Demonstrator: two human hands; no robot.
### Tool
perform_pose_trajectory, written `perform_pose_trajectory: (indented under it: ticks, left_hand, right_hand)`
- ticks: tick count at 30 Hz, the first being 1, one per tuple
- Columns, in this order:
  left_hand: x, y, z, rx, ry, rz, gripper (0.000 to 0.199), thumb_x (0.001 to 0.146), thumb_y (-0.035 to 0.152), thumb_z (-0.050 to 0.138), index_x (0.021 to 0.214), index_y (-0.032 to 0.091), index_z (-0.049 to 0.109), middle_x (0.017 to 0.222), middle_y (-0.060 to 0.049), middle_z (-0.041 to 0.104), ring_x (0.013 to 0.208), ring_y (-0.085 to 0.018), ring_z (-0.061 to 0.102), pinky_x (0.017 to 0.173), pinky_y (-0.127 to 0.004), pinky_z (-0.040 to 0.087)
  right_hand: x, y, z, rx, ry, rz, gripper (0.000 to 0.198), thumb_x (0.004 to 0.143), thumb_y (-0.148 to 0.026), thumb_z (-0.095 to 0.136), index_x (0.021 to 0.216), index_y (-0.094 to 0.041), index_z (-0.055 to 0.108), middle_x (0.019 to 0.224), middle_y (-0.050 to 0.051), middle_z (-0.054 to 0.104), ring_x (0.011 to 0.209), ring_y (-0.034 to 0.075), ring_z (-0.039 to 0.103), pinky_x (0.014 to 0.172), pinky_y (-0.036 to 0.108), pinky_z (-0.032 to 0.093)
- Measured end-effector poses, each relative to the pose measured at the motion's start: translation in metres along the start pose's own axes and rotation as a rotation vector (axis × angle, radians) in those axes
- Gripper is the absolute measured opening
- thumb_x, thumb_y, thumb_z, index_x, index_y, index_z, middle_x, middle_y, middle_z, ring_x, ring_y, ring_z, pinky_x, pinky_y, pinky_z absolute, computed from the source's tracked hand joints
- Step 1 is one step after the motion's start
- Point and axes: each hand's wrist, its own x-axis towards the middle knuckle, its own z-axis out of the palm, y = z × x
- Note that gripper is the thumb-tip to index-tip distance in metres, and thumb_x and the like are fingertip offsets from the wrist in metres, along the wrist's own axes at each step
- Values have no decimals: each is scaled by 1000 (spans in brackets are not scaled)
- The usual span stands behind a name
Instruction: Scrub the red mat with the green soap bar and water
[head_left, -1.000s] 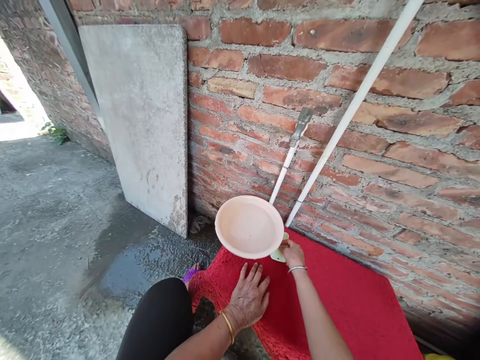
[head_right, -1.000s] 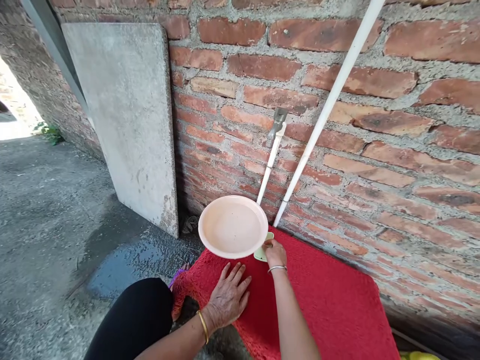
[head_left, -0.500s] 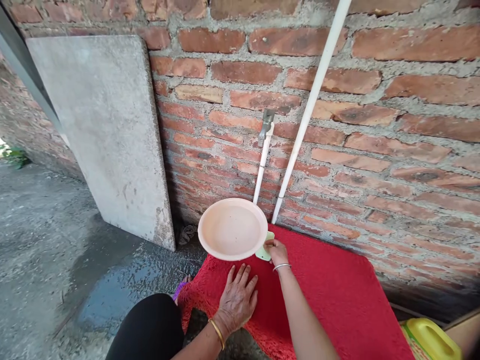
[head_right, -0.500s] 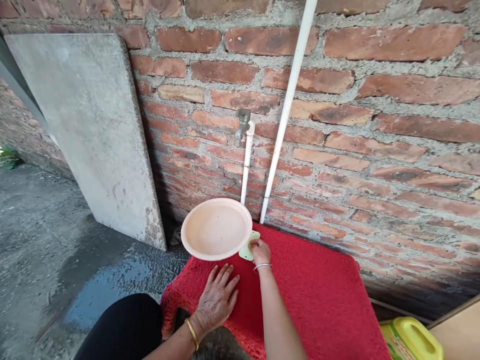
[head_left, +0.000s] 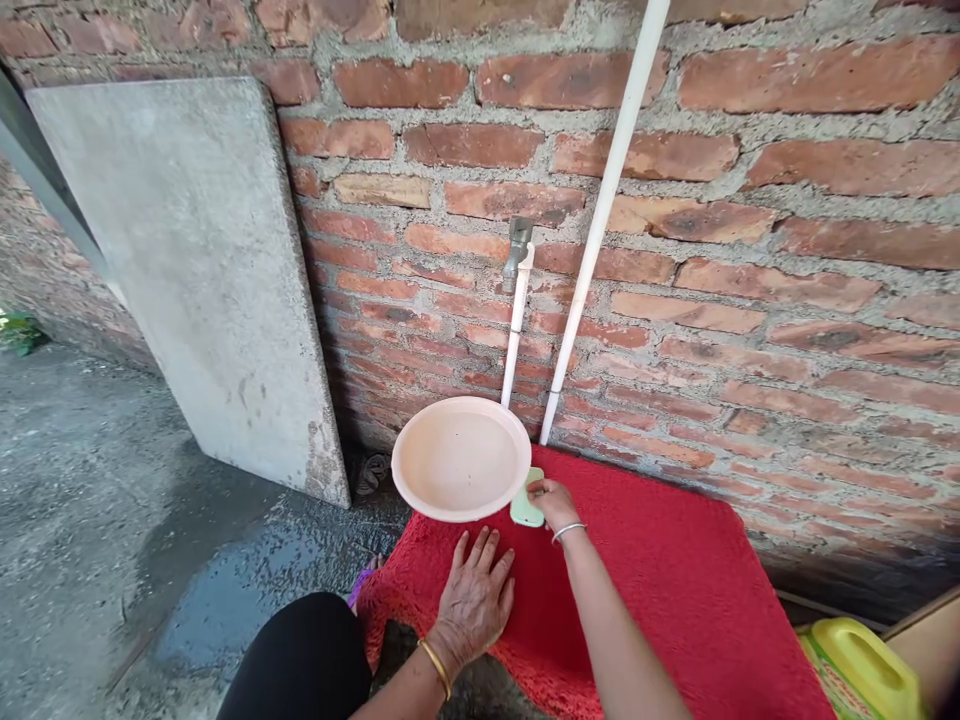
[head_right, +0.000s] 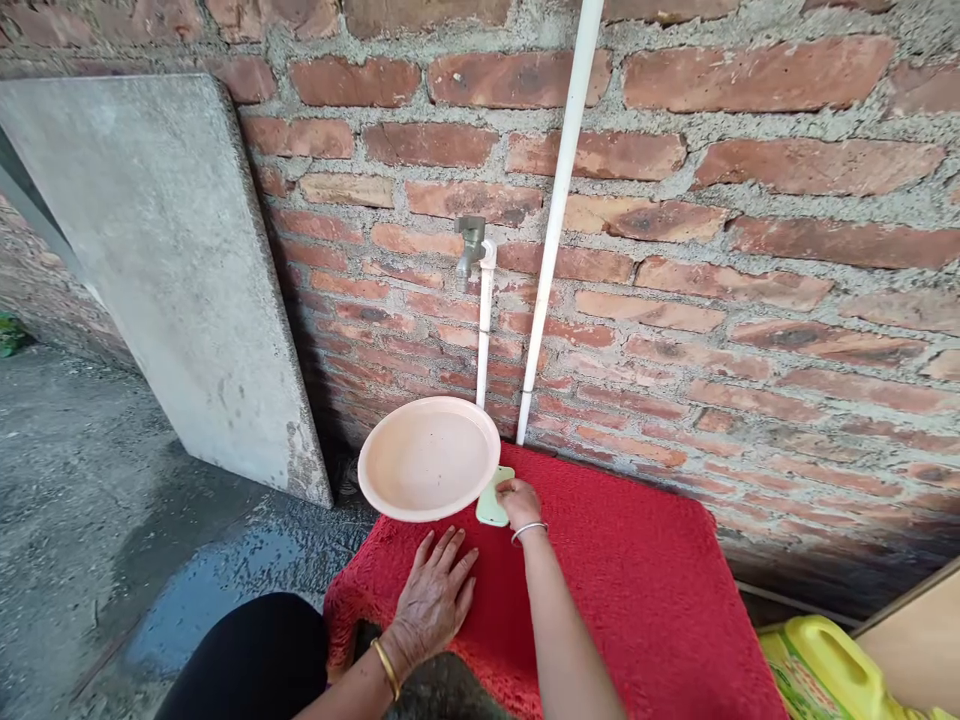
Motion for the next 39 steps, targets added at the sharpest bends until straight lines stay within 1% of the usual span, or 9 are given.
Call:
perform_pose_trajectory:
  ticks: [4, 8, 12, 15, 20, 23, 29, 31, 39]
  left_hand:
    - [0, 1, 1, 1, -3, 1, 33, 95, 34, 55, 125, 30, 66, 138, -8, 65, 133, -27, 55, 115, -55, 37]
    - [0, 1, 2, -3, 2, -2, 34, 94, 35, 55, 125, 30, 67, 139, -8, 65, 133, -28, 55, 115, -55, 37]
    - [0, 0, 2, -8, 0, -7, 33, 95, 35, 54, 124, 30, 68, 139, -8, 65, 134, -28, 54, 115, -54, 36]
    - [0, 0, 0, -10, -11, -7, 33, 96, 35, 54, 125, 30, 68, 138, -7, 65, 134, -27, 55, 115, -54, 36]
    - [1, 0, -2, -12, -15, -2, 33, 95, 35, 54, 125, 30, 67, 139, -7, 65, 134, -27, 54, 115, -54, 35]
    - [1, 1, -1, -12, -8, -2, 33, 95, 35, 55, 125, 30, 67, 139, -7, 64, 133, -27, 54, 115, -54, 35]
    - [2, 1, -2, -27, -27, -3, 28, 95, 34, 55, 118, 29, 68, 136, -8, 66, 134, -27, 54, 116, -54, 34]
    - [2, 1, -1, -33, -31, -7, 28, 95, 34, 55, 118, 29, 68, 137, -7, 65, 135, -27, 53, 117, -54, 33]
    - [-1, 0, 3, -22, 1, -2, 32, 95, 36, 55, 124, 31, 67, 139, -8, 64, 134, -27, 54, 117, -53, 33]
  right_hand:
    - [-1, 0, -25, -135, 20, -12, 13, 64, -6, 67, 64, -19, 69, 70, 2, 70, 74, 19, 65, 69, 27, 46]
    - [-9, 6, -50, -196, 62, -28, 13, 70, -10, 65, 74, -19, 73, 85, 5, 74, 85, 21, 66, 72, 27, 47]
    - [-19, 10, -20, -159, 28, -11, 21, 79, -22, 62, 95, -18, 74, 80, 3, 73, 66, 17, 64, 57, 25, 46]
    - [-21, 11, 3, -143, -1, 14, 24, 79, -26, 62, 98, -18, 74, 75, 0, 71, 56, 14, 59, 50, 24, 43]
    - [-25, 17, -25, -198, 33, 39, 16, 74, -18, 64, 86, -19, 74, 78, 1, 70, 63, 14, 61, 53, 21, 42]
    - [-33, 20, -37, -207, 41, 44, 21, 76, -19, 61, 92, -19, 75, 80, 3, 69, 63, 13, 60, 49, 20, 41]
    - [-43, 19, 11, -142, -7, 34, 29, 78, -24, 58, 101, -18, 74, 79, 2, 69, 55, 13, 58, 43, 21, 40]
    - [-41, 22, 13, -142, 6, 21, 28, 76, -24, 58, 98, -18, 74, 78, 1, 69, 56, 13, 59, 46, 22, 41]
    - [-61, 44, -77, -268, 160, -14, 18, 72, -20, 56, 82, -21, 71, 69, 0, 65, 71, 19, 63, 65, 28, 45]
